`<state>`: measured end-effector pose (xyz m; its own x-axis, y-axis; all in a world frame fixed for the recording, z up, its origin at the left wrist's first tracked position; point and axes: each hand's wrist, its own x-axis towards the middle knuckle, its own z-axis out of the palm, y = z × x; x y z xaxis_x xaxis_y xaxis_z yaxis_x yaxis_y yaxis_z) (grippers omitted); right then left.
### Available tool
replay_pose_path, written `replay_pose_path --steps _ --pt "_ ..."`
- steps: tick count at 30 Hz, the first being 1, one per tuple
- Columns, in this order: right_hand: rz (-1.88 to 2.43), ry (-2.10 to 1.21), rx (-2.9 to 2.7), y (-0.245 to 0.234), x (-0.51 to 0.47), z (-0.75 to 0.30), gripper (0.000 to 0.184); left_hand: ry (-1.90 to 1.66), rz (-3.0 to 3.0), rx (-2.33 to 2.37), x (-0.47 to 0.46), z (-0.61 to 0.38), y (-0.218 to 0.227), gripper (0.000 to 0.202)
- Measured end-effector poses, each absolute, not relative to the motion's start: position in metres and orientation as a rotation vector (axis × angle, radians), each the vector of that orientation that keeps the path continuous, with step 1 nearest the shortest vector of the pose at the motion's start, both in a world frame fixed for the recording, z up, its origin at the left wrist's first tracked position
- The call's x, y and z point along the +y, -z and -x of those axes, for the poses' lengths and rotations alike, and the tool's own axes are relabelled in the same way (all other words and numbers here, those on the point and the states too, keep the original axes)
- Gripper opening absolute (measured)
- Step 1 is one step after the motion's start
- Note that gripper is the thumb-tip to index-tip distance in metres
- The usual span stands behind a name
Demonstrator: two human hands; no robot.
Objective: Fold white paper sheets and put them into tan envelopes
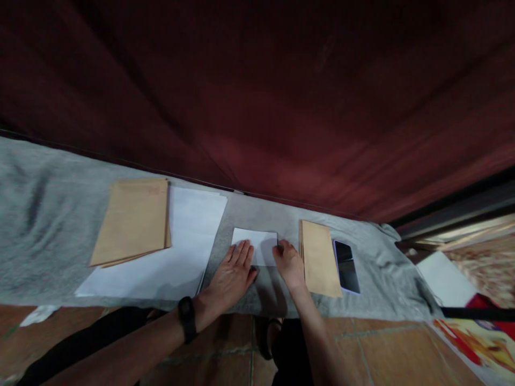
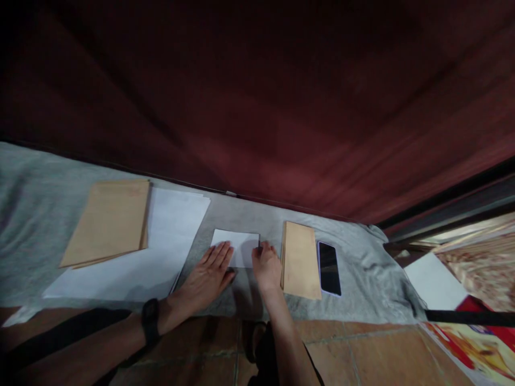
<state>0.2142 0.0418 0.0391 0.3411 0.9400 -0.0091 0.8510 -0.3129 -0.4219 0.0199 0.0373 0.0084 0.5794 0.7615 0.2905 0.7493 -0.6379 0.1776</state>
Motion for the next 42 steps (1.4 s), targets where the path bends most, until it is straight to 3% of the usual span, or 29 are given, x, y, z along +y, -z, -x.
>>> replay_pose_path --steps 5,14,18,22,26,33,38,42 --pt "2.011 -0.747 -1.263 -0.037 0.053 -0.223 0.009 -0.581 -2.771 1.344 0.041 -0.023 -0.006 0.057" --pt "1.436 -1.111 -1.088 -0.073 0.060 -0.211 0.038 -0.717 -2.615 1.392 0.064 -0.033 -0.046 0.051" --pt "1.285 -1.236 -0.864 -0.075 0.060 -0.203 0.052 -1.017 -2.064 1.317 0.084 -0.032 -0.067 0.042" --pt "1.405 -1.235 -0.706 -0.060 0.059 -0.202 0.054 -1.146 -1.188 1.181 0.084 -0.035 -0.075 0.052" --pt "1.284 -1.455 -0.673 -0.051 0.054 -0.198 0.053 -1.140 -0.794 1.050 0.071 -0.045 -0.072 0.060" --pt "1.369 -1.202 -0.633 -0.048 0.057 -0.205 0.049 -1.195 -0.769 0.991 0.078 -0.042 -0.057 0.045" --pt "1.539 -0.943 -0.992 -0.041 0.061 -0.225 0.052 -1.191 -1.017 1.312 0.097 -0.022 -0.041 0.068" --pt "1.751 -0.667 -1.314 -0.036 0.059 -0.235 0.054 -0.990 -1.623 1.378 0.092 -0.015 -0.032 0.069"
